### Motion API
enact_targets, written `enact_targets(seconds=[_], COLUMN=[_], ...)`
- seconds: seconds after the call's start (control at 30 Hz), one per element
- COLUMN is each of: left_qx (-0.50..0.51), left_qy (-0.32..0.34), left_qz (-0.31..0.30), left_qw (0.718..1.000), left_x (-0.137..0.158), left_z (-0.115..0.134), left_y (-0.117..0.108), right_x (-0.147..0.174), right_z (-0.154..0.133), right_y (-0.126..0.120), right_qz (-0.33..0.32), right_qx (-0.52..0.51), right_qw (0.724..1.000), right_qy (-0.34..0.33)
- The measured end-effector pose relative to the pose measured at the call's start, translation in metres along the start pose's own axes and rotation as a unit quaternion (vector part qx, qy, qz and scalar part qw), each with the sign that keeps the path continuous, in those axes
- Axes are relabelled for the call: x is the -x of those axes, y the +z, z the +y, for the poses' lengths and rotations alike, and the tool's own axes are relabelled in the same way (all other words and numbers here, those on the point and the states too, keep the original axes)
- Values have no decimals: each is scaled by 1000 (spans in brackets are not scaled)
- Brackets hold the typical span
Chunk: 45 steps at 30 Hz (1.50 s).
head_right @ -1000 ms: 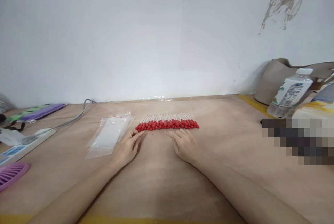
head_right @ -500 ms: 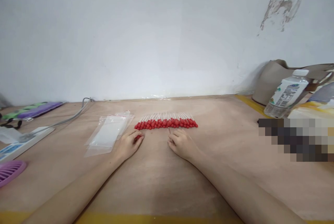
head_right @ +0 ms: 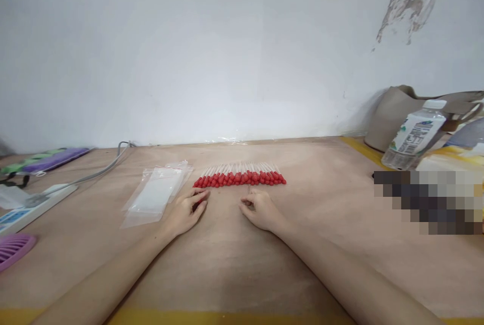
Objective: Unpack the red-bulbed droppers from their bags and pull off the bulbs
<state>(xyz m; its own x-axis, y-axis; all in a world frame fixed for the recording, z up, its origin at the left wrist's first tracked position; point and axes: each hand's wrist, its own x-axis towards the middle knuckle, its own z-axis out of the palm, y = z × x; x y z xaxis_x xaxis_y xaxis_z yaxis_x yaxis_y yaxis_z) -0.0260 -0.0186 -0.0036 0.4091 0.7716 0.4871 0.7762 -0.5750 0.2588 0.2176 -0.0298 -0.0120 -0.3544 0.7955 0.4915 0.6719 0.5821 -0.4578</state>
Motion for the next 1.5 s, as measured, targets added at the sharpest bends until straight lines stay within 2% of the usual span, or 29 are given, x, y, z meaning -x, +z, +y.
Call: enact_targets(seconds=[0.17,0.33,0.7,0.87,0.97,1.03,1.13,1.27,1.33,1.5], left_qx=[-11,18,47,47,19,7,6,-38,-43,23], left_qy=[-26,-73,-112,-107,-93,-76,-43,-27,-41,-116], left_qz=[6,19,35,40,74,93,82,74,63,24], left_qw=[1000,997,992,992,993,993,996,996,996,993], left_x=[1,2,0,1,-2,-7,-23,-53,-66,-84], left_z=[1,7,6,2,5,11,23,37,38,30], left_y=[-1,-6,-3,0,-2,-5,-7,3,13,31], right_x=[2,3,4,5,8,10,14,17,17,17], right_z=[1,1,7,9,14,18,24,31,33,33], right_y=[-2,-4,1,2,4,3,-3,-10,-10,-9], right_qz=[-3,-16,1,15,48,74,94,102,105,109], right_qx=[-20,-37,-58,-65,-73,-74,-75,-60,-56,-52], right_qw=[1000,999,998,998,996,995,993,993,993,993], right_qy=[-2,1,12,0,0,1,1,19,25,3])
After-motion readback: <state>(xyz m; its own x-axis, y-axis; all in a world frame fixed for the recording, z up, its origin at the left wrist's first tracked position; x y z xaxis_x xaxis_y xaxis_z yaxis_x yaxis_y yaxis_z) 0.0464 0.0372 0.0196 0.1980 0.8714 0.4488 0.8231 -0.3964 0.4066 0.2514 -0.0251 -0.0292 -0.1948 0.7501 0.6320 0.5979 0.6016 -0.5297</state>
